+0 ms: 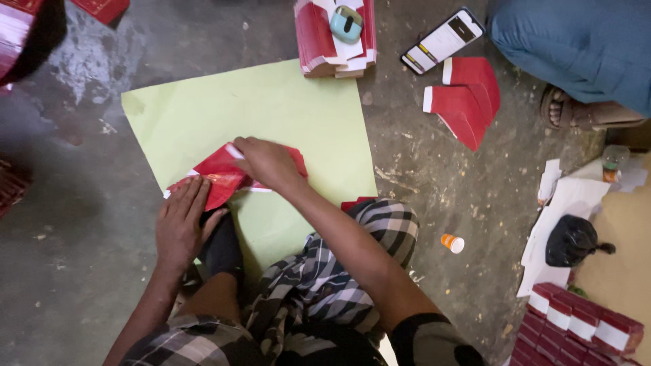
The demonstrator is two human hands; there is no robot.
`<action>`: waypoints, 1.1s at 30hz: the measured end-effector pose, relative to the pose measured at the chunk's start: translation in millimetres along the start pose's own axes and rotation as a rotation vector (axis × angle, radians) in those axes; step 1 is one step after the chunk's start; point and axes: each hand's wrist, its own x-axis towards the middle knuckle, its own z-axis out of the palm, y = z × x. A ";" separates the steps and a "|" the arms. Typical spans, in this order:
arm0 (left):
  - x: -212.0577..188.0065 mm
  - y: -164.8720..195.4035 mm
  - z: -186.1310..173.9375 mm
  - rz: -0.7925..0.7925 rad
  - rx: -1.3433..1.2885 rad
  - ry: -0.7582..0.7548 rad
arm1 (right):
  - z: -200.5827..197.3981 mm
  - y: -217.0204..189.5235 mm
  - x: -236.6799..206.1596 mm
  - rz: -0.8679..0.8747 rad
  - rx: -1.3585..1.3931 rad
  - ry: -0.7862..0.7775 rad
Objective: The person sits on the floor and repeatedly folds red paper sheets with white edges, pressing the creases and stacking the folded pieces. The person handles the sheets one at a time, aligning edges and smoothing folds.
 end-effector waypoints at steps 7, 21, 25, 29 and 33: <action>-8.9 0.6 3.0 -0.027 0.086 0.031 | 1.5 5.7 1.3 0.124 0.378 -0.152; -6.4 1.2 0.2 -0.054 0.036 0.053 | -1.5 2.5 -6.7 -0.111 0.319 0.018; -5.6 3.4 -0.2 -0.064 -0.043 0.041 | 2.9 4.3 -5.0 0.057 0.457 -0.080; -3.8 1.8 -0.6 -0.046 -0.090 0.055 | 10.6 3.0 -2.6 0.022 0.479 -0.088; -4.6 0.3 0.7 -0.017 -0.032 0.068 | 9.2 -0.4 -1.1 0.041 -0.084 -0.044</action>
